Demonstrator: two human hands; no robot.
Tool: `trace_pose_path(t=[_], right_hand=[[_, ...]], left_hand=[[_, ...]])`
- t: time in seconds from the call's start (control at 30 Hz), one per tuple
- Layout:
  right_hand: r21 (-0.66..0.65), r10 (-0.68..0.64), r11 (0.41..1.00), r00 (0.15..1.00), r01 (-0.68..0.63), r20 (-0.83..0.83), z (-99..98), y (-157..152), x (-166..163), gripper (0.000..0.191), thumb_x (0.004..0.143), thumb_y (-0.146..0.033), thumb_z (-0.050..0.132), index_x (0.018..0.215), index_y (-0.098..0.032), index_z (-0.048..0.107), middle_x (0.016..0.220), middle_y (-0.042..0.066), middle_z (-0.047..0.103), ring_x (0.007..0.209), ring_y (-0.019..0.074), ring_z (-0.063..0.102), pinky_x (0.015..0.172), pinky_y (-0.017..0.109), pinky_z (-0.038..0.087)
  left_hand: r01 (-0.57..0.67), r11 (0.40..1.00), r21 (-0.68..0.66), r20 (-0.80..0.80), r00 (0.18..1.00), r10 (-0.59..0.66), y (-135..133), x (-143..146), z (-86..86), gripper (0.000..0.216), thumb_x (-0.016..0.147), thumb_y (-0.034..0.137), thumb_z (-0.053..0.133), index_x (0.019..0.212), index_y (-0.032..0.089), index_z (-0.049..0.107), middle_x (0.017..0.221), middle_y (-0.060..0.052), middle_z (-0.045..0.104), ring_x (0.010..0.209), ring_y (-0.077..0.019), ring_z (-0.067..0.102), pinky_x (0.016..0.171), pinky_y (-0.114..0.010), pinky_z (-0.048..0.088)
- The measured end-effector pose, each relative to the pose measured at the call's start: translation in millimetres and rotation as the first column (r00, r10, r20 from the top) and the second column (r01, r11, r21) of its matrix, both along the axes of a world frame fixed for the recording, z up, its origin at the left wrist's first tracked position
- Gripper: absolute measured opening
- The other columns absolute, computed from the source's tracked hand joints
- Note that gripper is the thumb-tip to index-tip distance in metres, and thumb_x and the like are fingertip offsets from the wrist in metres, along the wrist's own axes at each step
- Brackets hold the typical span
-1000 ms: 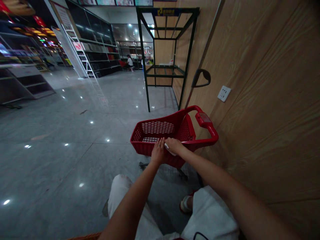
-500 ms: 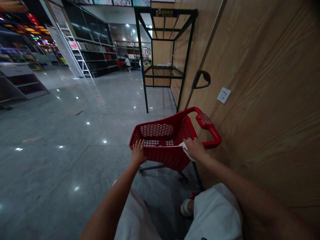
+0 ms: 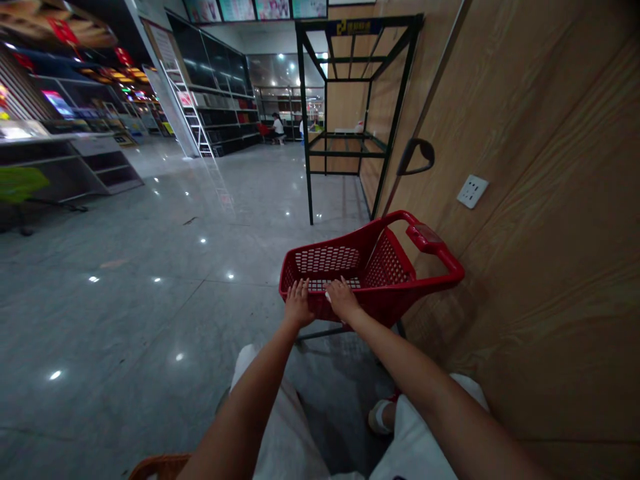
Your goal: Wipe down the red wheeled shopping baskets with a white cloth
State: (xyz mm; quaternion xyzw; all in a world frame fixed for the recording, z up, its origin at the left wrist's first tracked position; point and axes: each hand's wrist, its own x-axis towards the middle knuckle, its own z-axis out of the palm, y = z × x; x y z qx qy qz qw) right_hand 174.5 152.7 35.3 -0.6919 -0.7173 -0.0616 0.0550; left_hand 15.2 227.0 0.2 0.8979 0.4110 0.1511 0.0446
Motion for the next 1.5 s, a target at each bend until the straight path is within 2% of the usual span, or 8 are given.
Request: trace_pose_path(t=[0.13,0.33,0.47,0.73,0.9,1.1,1.33,1.5], right_hand=[[-0.054,0.008,0.998,1.000,-0.007,0.008,20.5,-28.9,43.9,0.030,0.090,-0.017,0.045,0.119,-0.015,0.053,0.113,0.011,0.061,0.111,0.0173,0.053,0.111,0.038,0.023],[0.015,-0.161,0.987,0.978,0.161,0.129,48.3,-72.8,107.2,0.032,0.087,-0.040,0.054,0.107,-0.016,0.060,0.112,0.012,0.059,0.110,0.0222,0.052,0.107,0.040,0.027],[-0.009,-0.219,0.975,0.966,0.222,0.135,31.1,-58.1,85.0,0.028,0.092,-0.031,0.046,0.110,-0.014,0.059,0.099,0.010,0.063,0.097,0.0197,0.058,0.108,0.039,0.026],[-0.018,-0.082,0.996,0.996,0.082,0.035,-2.2,-5.4,-9.1,0.030,0.096,-0.020,0.035,0.113,-0.013,0.058,0.103,0.012,0.064,0.100,0.0191,0.058,0.104,0.035,0.033],[-0.029,-0.053,0.998,0.995,0.056,0.090,8.5,-27.1,30.9,0.029,0.095,-0.022,0.038,0.116,-0.017,0.057,0.102,0.008,0.064,0.097,0.0177,0.059,0.108,0.036,0.027],[0.137,-0.208,0.974,0.955,0.181,0.213,18.7,-64.7,91.2,0.026,0.094,-0.028,0.043,0.112,-0.018,0.059,0.095,0.008,0.063,0.094,0.0208,0.057,0.110,0.047,0.017],[0.209,-0.213,0.963,0.955,0.169,0.206,3.5,-47.5,80.4,0.024,0.093,-0.024,0.043,0.103,-0.019,0.064,0.091,0.007,0.059,0.086,0.0191,0.054,0.112,0.044,0.013],[0.159,-0.231,0.965,0.961,0.206,0.154,10.6,-32.6,112.3,0.021,0.091,-0.025,0.048,0.102,-0.018,0.064,0.096,0.008,0.060,0.094,0.0214,0.054,0.111,0.048,0.014]], left_hand=[[0.190,0.980,-0.063,-0.067,0.979,-0.194,14.8,-17.0,5.9,0.091,0.065,0.027,0.062,0.146,0.016,0.022,0.149,-0.012,0.033,0.139,-0.0274,0.024,0.113,-0.043,0.022],[0.049,0.998,-0.044,-0.112,0.992,-0.053,16.2,-7.9,11.3,0.083,0.066,0.029,0.063,0.142,0.019,0.033,0.143,-0.011,0.042,0.123,-0.0316,0.044,0.106,-0.047,0.029],[0.018,0.999,-0.038,-0.123,0.992,-0.023,0.7,8.8,10.7,0.084,0.064,0.029,0.062,0.142,0.019,0.033,0.143,-0.013,0.042,0.122,-0.0339,0.043,0.105,-0.050,0.028],[0.051,0.996,-0.068,-0.080,0.995,-0.057,-27.4,12.9,6.1,0.090,0.062,0.030,0.063,0.144,0.020,0.026,0.145,-0.012,0.039,0.124,-0.0312,0.042,0.105,-0.049,0.028],[0.130,0.986,-0.106,-0.141,0.979,-0.144,-8.6,-0.1,15.6,0.090,0.065,0.027,0.061,0.146,0.023,0.022,0.144,-0.008,0.040,0.124,-0.0279,0.042,0.104,-0.042,0.031],[0.043,0.997,-0.058,-0.150,0.987,-0.051,13.9,-0.4,14.1,0.089,0.066,0.030,0.063,0.146,0.021,0.024,0.146,-0.011,0.037,0.126,-0.0301,0.040,0.107,-0.043,0.027],[0.023,0.999,-0.025,-0.083,0.996,-0.025,11.9,0.9,5.9,0.089,0.066,0.029,0.063,0.145,0.019,0.024,0.145,-0.013,0.037,0.128,-0.0313,0.038,0.108,-0.044,0.024],[0.063,0.997,-0.032,-0.057,0.996,-0.065,3.5,8.6,9.6,0.094,0.069,0.029,0.059,0.148,0.015,0.011,0.149,-0.014,0.032,0.134,-0.0282,0.034,0.109,-0.040,0.026]])
